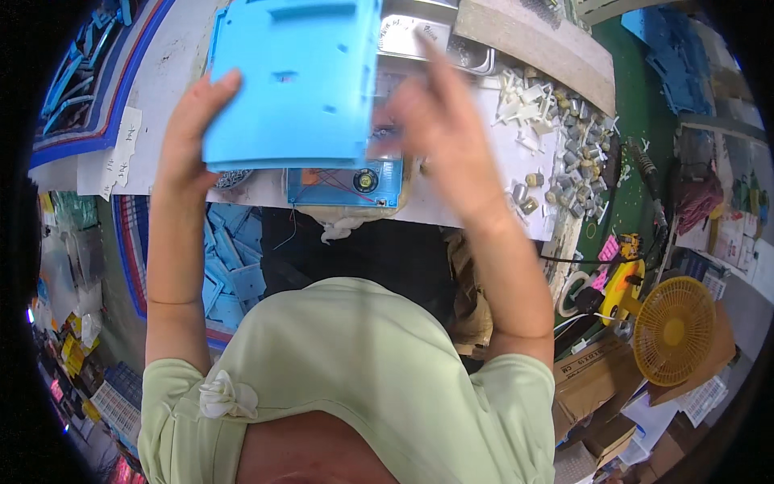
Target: Assembling components into a blue plastic casing, including soldering wires to a circuit board and securing the housing with a power drill.
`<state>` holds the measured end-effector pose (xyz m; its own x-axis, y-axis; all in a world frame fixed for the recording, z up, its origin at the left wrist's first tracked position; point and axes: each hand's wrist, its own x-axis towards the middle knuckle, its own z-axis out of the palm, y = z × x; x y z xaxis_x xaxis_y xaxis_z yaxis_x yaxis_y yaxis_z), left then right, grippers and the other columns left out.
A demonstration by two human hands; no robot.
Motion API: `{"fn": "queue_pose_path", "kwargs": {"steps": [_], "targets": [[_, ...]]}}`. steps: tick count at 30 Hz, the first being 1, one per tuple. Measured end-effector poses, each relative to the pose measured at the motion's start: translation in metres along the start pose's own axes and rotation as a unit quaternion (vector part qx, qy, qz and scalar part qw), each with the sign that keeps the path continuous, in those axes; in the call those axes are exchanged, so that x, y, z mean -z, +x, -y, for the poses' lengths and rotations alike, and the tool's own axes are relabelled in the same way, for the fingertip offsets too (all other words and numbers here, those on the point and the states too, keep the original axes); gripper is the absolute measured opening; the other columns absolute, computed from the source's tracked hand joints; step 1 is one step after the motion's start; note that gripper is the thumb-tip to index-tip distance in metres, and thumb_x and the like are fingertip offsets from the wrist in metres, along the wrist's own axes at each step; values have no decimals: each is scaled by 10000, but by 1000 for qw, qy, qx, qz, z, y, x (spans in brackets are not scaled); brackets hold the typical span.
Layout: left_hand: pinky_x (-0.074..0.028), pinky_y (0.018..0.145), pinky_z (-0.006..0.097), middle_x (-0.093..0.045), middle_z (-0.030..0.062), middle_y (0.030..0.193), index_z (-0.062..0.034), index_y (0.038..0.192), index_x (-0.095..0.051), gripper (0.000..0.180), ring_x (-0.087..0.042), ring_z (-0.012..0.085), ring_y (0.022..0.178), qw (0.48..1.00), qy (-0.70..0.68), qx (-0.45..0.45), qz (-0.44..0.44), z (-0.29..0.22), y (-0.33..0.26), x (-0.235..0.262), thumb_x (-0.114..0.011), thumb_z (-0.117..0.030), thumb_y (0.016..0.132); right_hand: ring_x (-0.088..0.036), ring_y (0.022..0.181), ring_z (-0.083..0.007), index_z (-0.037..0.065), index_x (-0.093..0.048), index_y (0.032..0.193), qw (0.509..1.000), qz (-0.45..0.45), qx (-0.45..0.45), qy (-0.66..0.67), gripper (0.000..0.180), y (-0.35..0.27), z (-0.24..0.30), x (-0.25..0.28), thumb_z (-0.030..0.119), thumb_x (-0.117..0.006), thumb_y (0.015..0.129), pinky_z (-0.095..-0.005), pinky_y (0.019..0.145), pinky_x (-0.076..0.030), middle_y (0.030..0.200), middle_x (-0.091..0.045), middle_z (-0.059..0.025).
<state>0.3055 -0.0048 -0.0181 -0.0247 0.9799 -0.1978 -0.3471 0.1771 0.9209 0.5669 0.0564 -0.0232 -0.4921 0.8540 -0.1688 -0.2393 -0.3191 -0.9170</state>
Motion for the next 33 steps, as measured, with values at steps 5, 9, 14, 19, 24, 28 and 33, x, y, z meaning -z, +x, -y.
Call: {"fn": "queue_pose_path", "kwargs": {"steps": [5, 9, 14, 19, 24, 28, 33], "targets": [[-522, 650, 297, -675, 98, 841, 48, 1440, -491, 669, -670, 163, 729, 900, 422, -92, -57, 41, -5, -21, -739, -298, 924, -667, 685, -176, 0, -281, 1564, 981, -83, 36, -173, 668, -45, -28, -16, 185, -615, 1016, -309, 600, -541, 902, -704, -122], [-447, 553, 326, -578, 82, 666, -14, 1473, -485, 724, -573, 188, 563, 784, 587, -194, -56, 61, -8, -24, -771, -304, 874, -673, 625, -333, 12, -322, 1549, 839, -74, 107, -529, 672, -54, -63, 15, 172, -637, 977, -409, 555, -496, 717, -638, -177], [-509, 567, 406, -651, 154, 692, 2, 1416, -513, 660, -675, 330, 625, 773, 591, -219, -75, 67, -8, -22, -745, -320, 889, -683, 631, -363, 23, -400, 1511, 803, -35, 113, -584, 629, -35, -60, 20, 229, -649, 972, -428, 579, -517, 770, -688, -197], [-493, 552, 393, -621, 133, 651, 17, 1407, -516, 647, -650, 297, 585, 807, 561, -164, -86, 68, -24, -18, -752, -292, 889, -691, 670, -372, 60, -447, 1494, 794, 42, 107, -597, 597, -23, -47, 21, 245, -655, 966, -430, 607, -535, 835, -712, -213], [-439, 540, 340, -543, 78, 650, -8, 1405, -543, 605, -550, 212, 566, 808, 559, -138, -123, 76, -33, -14, -757, -242, 890, -679, 694, -370, 40, -411, 1515, 731, 56, 134, -667, 616, -32, -47, 10, 210, -638, 968, -445, 615, -535, 838, -689, -201], [-505, 602, 395, -643, 155, 742, 50, 1337, -562, 573, -661, 304, 682, 810, 550, -167, -118, 92, -35, -5, -752, -257, 892, -660, 702, -394, 32, -377, 1544, 681, 72, 99, -722, 634, -38, -48, -2, 143, -614, 967, -490, 659, -526, 843, -661, -218], [-507, 648, 369, -581, 115, 747, 57, 1406, -509, 650, -601, 251, 674, 856, 501, -119, -47, 80, -37, -1, -760, -229, 878, -659, 695, -407, -18, -339, 1545, 661, 121, 72, -737, 656, -31, -40, 1, 133, -606, 964, -504, 654, -522, 828, -656, -245]]}}
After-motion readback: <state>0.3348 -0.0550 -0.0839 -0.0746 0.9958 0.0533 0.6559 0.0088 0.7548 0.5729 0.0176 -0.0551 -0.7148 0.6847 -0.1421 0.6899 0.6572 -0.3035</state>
